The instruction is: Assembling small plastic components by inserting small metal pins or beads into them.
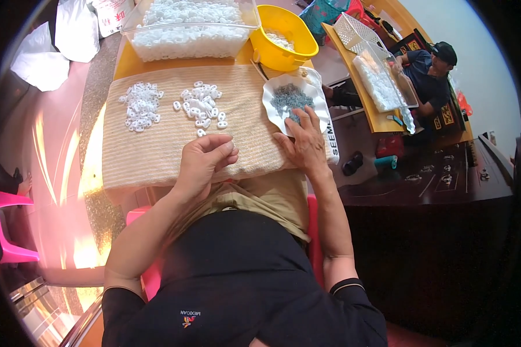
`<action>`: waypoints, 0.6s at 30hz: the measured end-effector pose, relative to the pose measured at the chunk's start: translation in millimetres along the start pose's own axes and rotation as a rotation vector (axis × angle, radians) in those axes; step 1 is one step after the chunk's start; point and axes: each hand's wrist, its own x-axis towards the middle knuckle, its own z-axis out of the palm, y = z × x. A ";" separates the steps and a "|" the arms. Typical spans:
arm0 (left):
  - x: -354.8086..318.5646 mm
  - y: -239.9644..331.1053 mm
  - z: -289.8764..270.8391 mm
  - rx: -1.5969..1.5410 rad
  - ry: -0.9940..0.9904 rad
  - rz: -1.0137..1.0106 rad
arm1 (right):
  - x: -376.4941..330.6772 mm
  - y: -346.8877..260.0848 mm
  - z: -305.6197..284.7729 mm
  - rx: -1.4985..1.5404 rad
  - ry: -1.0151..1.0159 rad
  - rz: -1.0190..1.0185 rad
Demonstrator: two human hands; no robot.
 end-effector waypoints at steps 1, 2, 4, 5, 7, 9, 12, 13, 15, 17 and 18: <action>0.0 -0.2 0.2 0.000 -0.001 0.000 | -1.5 1.2 2.0 -0.001 0.000 0.001; 0.0 -0.5 0.4 0.001 -0.004 -0.001 | -3.4 2.9 4.9 0.029 0.029 -0.001; -0.4 -0.6 0.9 0.001 -0.007 -0.001 | -5.9 4.5 8.1 0.059 0.058 -0.002; -0.8 -0.1 1.4 0.003 -0.006 -0.002 | -6.9 4.8 8.9 0.086 0.069 0.005; -1.1 -0.4 1.6 0.005 -0.004 -0.004 | -7.8 3.8 9.1 0.112 0.080 0.013; -0.6 -1.3 1.4 0.003 0.006 -0.009 | -7.8 1.7 8.5 0.122 0.094 0.026; 0.2 -2.2 1.7 0.000 0.006 -0.006 | -9.7 2.6 9.7 0.137 0.121 0.024; 0.2 -2.3 1.4 0.000 0.007 -0.007 | -9.8 2.7 10.1 0.138 0.120 0.024; 0.3 -1.8 1.2 0.003 0.001 -0.008 | -9.5 2.7 10.5 0.169 0.148 0.015; -0.4 -1.1 1.9 0.008 0.005 -0.013 | -9.2 1.3 10.7 0.185 0.161 0.016; -0.5 -1.0 2.1 0.014 0.007 -0.016 | -8.8 0.7 11.0 0.199 0.175 0.018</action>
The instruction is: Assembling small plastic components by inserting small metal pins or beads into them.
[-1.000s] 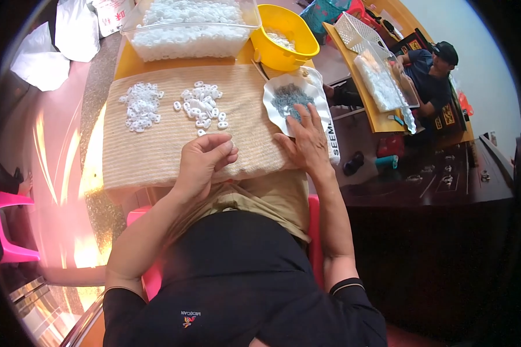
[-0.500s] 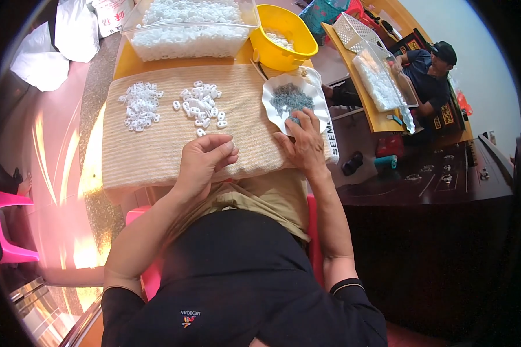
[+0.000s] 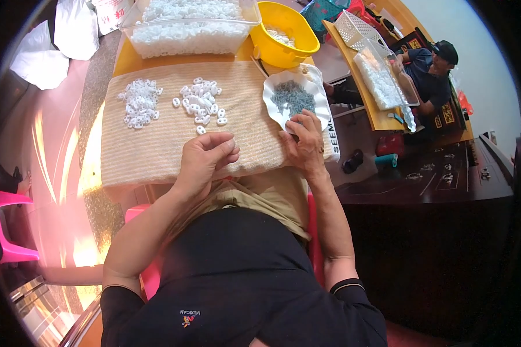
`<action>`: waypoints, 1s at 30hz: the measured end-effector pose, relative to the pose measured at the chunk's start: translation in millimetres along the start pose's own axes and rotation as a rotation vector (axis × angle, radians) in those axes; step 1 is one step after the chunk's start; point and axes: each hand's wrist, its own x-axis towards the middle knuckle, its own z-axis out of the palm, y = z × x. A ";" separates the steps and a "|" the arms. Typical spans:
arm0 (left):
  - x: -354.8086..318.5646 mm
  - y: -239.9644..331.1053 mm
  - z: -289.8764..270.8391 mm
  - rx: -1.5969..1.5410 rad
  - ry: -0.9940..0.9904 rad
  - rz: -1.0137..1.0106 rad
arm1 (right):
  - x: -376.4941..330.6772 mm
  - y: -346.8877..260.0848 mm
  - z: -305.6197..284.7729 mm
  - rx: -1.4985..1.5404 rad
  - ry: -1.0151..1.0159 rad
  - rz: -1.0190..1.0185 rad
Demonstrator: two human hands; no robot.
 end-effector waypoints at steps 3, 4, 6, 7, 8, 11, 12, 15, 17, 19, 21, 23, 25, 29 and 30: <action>-0.3 -0.6 0.5 0.000 -0.022 0.000 | -1.7 1.0 2.5 0.020 0.048 -0.018; -1.1 -0.4 -0.1 -0.002 -0.016 -0.001 | -2.1 0.8 5.0 0.024 0.043 -0.019; -2.2 0.3 0.0 0.004 -0.005 -0.013 | -2.9 0.2 9.7 0.050 0.066 -0.025; -2.2 -0.4 -0.3 0.003 -0.003 -0.015 | -3.3 -1.0 10.0 0.051 0.064 -0.024; -2.0 -1.3 -0.7 -0.002 -0.013 -0.009 | -3.2 -2.7 10.0 0.065 0.081 -0.026; -1.9 -0.9 -0.5 0.000 -0.018 -0.020 | -2.7 -4.2 10.0 0.071 0.110 -0.045; -1.7 -0.7 -0.4 0.008 -0.015 -0.034 | -2.9 -4.1 10.1 0.063 0.124 -0.065; -0.3 -1.9 -1.6 -0.002 -0.026 -0.028 | -3.5 -4.1 10.6 0.083 0.125 -0.054; -0.4 -1.5 -1.7 -0.006 -0.023 -0.034 | -2.4 -6.2 9.6 0.075 0.122 -0.051; -0.4 -1.4 -1.8 -0.009 -0.023 -0.040 | -2.2 -7.7 9.0 0.067 0.119 -0.048; -0.2 -1.6 -2.0 -0.028 -0.031 -0.027 | -2.5 -8.4 8.8 0.056 0.111 -0.035; -0.3 -1.4 -2.5 -0.028 -0.032 -0.030 | -2.6 -9.6 8.5 0.048 0.108 -0.034; -0.8 -1.1 -1.8 -0.027 -0.034 -0.033 | -4.0 -8.1 9.6 0.038 0.107 -0.034; -1.2 -1.5 -1.2 -0.039 -0.026 -0.027 | -9.3 -4.5 11.2 0.037 0.128 -0.050; -1.2 -2.0 -1.9 -0.032 -0.028 -0.030 | -10.2 -5.3 10.7 0.017 0.132 -0.056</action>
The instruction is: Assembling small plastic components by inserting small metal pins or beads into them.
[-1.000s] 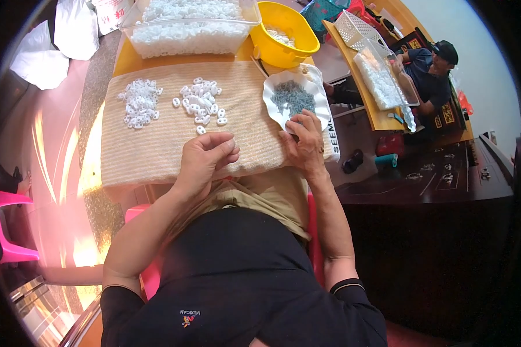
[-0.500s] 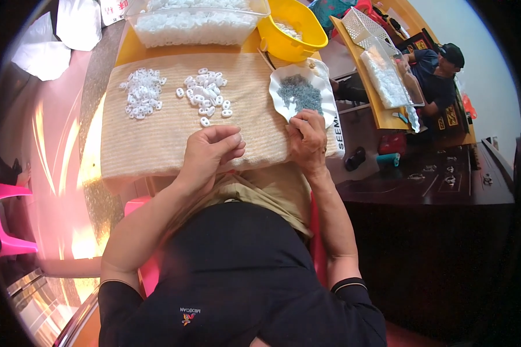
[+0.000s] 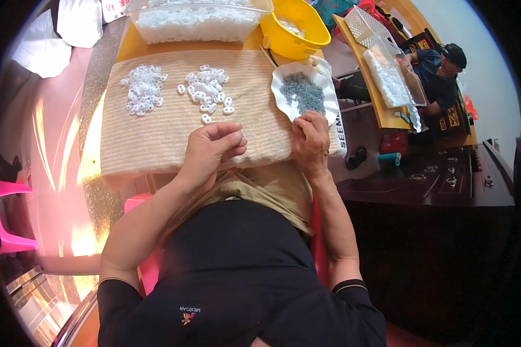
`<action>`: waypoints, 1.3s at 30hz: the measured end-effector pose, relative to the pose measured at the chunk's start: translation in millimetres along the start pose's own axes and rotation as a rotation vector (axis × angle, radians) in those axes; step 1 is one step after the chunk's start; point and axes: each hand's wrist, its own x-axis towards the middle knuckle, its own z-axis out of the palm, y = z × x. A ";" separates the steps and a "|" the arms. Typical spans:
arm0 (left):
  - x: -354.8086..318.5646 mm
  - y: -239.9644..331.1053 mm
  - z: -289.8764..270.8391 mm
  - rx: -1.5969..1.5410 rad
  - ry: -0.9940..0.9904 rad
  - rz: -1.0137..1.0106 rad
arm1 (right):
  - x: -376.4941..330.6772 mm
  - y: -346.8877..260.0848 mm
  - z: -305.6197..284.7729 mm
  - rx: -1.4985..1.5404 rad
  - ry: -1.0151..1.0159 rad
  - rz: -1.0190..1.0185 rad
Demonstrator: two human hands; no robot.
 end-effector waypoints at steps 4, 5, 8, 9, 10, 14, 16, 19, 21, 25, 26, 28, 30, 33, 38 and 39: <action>0.6 -1.4 -0.4 0.004 -0.002 -0.012 | -1.8 -1.2 -1.6 -0.045 -0.008 -0.017; 0.8 -1.6 -0.7 0.009 -0.003 -0.015 | -0.8 -3.5 -2.3 -0.084 -0.014 -0.035; 1.2 -1.6 -0.7 0.006 -0.003 -0.015 | 2.4 -9.4 -5.3 -0.161 -0.035 -0.065; 1.1 -1.4 0.0 -0.002 -0.005 -0.012 | 3.8 -11.8 -6.4 -0.203 -0.048 -0.078; 0.5 -0.4 1.2 -0.003 -0.001 -0.012 | 5.7 -15.3 -7.7 -0.199 -0.050 -0.079; -0.5 0.9 2.3 0.028 -0.001 -0.048 | 12.4 -29.3 -9.7 -0.022 0.006 -0.042; -0.4 0.1 1.9 0.042 -0.010 -0.061 | 13.3 -36.9 -7.1 0.074 0.025 -0.014; -0.9 0.1 2.5 0.046 -0.004 -0.088 | 12.3 -52.1 -1.6 0.471 -0.050 0.234; -0.8 -0.6 1.8 0.026 -0.041 -0.081 | 12.0 -58.4 0.7 0.744 -0.201 0.440; 1.2 -4.6 -0.5 0.028 -0.085 -0.077 | 7.1 -55.6 7.5 0.985 -0.316 0.598; 1.5 -5.7 -0.7 0.034 -0.094 -0.057 | 6.0 -55.2 8.8 0.986 -0.317 0.600; 1.7 -6.5 -0.5 0.039 -0.100 -0.037 | 5.1 -56.0 11.1 1.028 -0.346 0.616; 1.4 -5.8 0.2 0.043 -0.099 -0.028 | 6.9 -61.7 8.8 1.071 -0.365 0.646; 1.4 -5.7 0.3 0.027 -0.106 -0.038 | 8.2 -65.4 8.2 1.091 -0.375 0.661; 1.4 -6.9 -0.2 0.023 -0.090 -0.045 | 6.4 -64.7 10.5 1.099 -0.350 0.627; 1.6 -7.3 -0.5 0.018 -0.091 -0.047 | 5.5 -64.0 11.3 1.082 -0.355 0.621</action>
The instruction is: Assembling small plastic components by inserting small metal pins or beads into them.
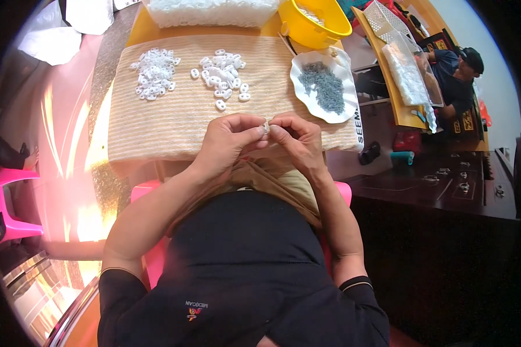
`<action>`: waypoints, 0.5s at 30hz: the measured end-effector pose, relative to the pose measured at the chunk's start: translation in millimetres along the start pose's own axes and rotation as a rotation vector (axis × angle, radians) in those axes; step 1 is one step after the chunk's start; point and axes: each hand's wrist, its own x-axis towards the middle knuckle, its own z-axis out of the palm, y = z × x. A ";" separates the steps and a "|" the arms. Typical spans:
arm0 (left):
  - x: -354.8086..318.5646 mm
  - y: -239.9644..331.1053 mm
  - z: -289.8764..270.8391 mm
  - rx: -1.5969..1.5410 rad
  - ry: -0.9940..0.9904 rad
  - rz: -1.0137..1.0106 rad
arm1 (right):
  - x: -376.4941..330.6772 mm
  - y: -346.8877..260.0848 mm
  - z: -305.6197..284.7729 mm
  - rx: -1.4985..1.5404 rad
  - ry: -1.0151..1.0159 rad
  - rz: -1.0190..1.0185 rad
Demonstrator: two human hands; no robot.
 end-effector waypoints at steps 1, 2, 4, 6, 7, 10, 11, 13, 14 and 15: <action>-0.4 0.3 0.4 0.000 0.001 0.000 | 0.1 0.8 -0.6 -0.017 0.000 -0.001; -1.1 1.2 1.2 0.000 0.006 -0.002 | 0.3 1.0 -1.5 -0.016 -0.001 -0.001; -1.8 2.7 2.3 0.000 0.010 -0.004 | 1.0 1.6 -3.1 -0.127 -0.010 -0.041; -1.8 3.5 3.0 -0.006 0.005 -0.009 | 1.9 1.7 -2.6 -0.109 -0.001 -0.054; -1.6 3.3 2.7 -0.006 0.006 -0.009 | 2.2 1.7 -2.2 -0.091 0.006 -0.068; -0.8 2.7 2.3 -0.022 -0.007 -0.003 | 1.6 1.7 -2.2 -0.057 0.014 -0.030; -0.9 2.9 2.7 -0.019 -0.001 -0.008 | 1.9 2.0 -2.6 -0.057 0.014 -0.031; -1.0 3.0 2.9 -0.016 0.005 -0.013 | 2.5 2.8 -3.8 -0.070 -0.006 -0.048; -1.0 2.9 2.9 -0.016 0.003 -0.014 | 2.5 2.6 -4.1 -0.071 -0.006 -0.048; -1.0 2.8 3.0 -0.016 0.000 -0.014 | 2.5 2.1 -4.5 -0.088 -0.011 -0.061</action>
